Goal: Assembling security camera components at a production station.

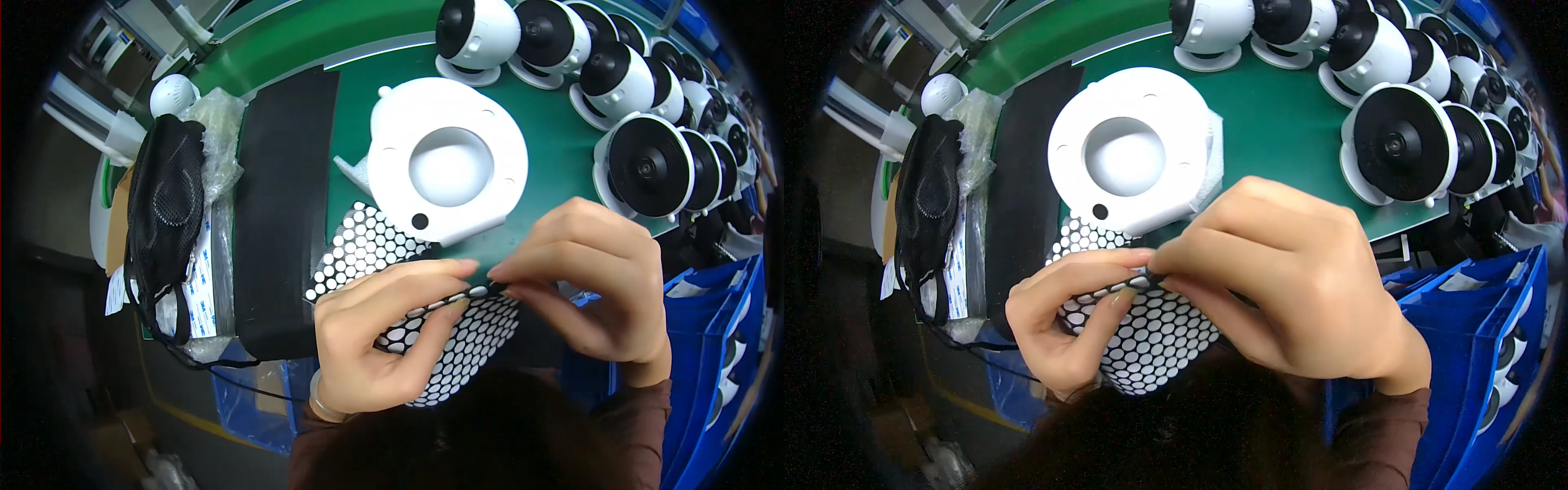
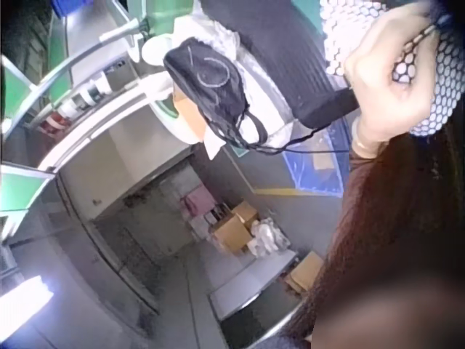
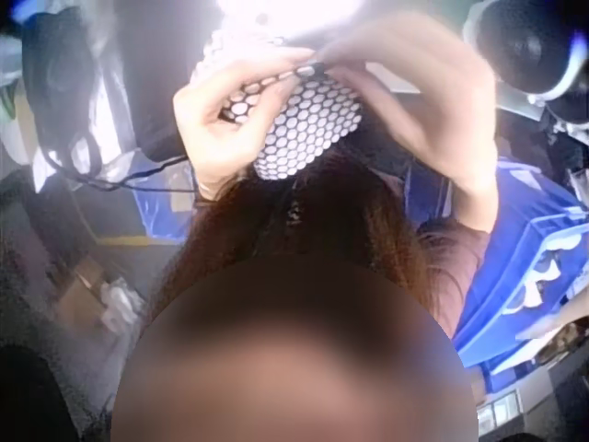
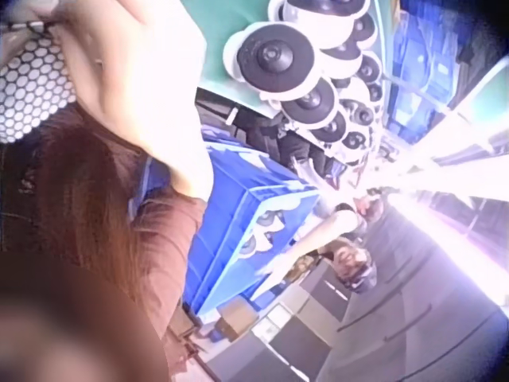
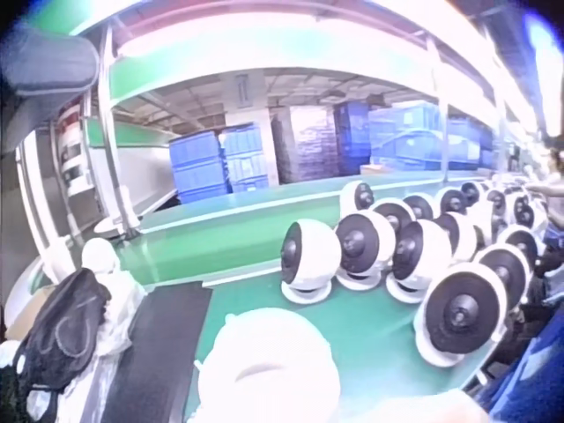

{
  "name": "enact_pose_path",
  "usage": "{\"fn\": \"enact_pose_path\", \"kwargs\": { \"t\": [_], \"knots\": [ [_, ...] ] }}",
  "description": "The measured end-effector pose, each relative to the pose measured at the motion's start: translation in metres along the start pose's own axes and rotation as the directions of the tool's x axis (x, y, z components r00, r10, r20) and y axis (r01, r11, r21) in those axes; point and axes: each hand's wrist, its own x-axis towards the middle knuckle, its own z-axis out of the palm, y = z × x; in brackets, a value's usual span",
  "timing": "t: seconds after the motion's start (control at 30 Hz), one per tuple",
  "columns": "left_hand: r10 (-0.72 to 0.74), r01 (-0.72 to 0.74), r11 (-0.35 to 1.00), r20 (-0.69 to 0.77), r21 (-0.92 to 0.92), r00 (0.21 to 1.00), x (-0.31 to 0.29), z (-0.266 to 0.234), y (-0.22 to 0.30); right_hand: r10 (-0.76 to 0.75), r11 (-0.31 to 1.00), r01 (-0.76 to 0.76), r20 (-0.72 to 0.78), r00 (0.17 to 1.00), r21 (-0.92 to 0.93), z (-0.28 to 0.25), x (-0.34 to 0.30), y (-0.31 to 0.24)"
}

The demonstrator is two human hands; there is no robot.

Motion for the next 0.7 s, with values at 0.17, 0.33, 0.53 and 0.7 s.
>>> {"fn": "enact_pose_path", "kwargs": {
  "t": [0.17, 0.33, 0.53, 0.7],
  "knots": [
    [-0.132, 0.13, 0.991, 0.041, 0.039, 0.99, 0.005, 0.009, 0.01, -0.033, 0.989, 0.042, 0.071, 0.997, -0.138, -0.006, -0.005, 0.005],
    [-0.138, 0.138, 0.989, -0.001, 0.05, 0.99, 0.005, 0.015, 0.01, -0.005, 0.995, 0.013, 0.085, 0.996, -0.099, -0.009, -0.005, 0.007],
    [-0.144, 0.143, 0.983, -0.001, 0.116, 0.99, 0.003, 0.012, 0.008, -0.215, 0.957, 0.206, -0.022, 0.976, -0.202, -0.002, -0.006, 0.009],
    [-0.124, 0.16, 0.97, -0.196, 0.184, 0.973, -0.01, 0.011, -0.011, 0.097, 0.995, -0.091, -0.22, 0.971, 0.036, -0.003, 0.004, 0.028]
  ]
}}
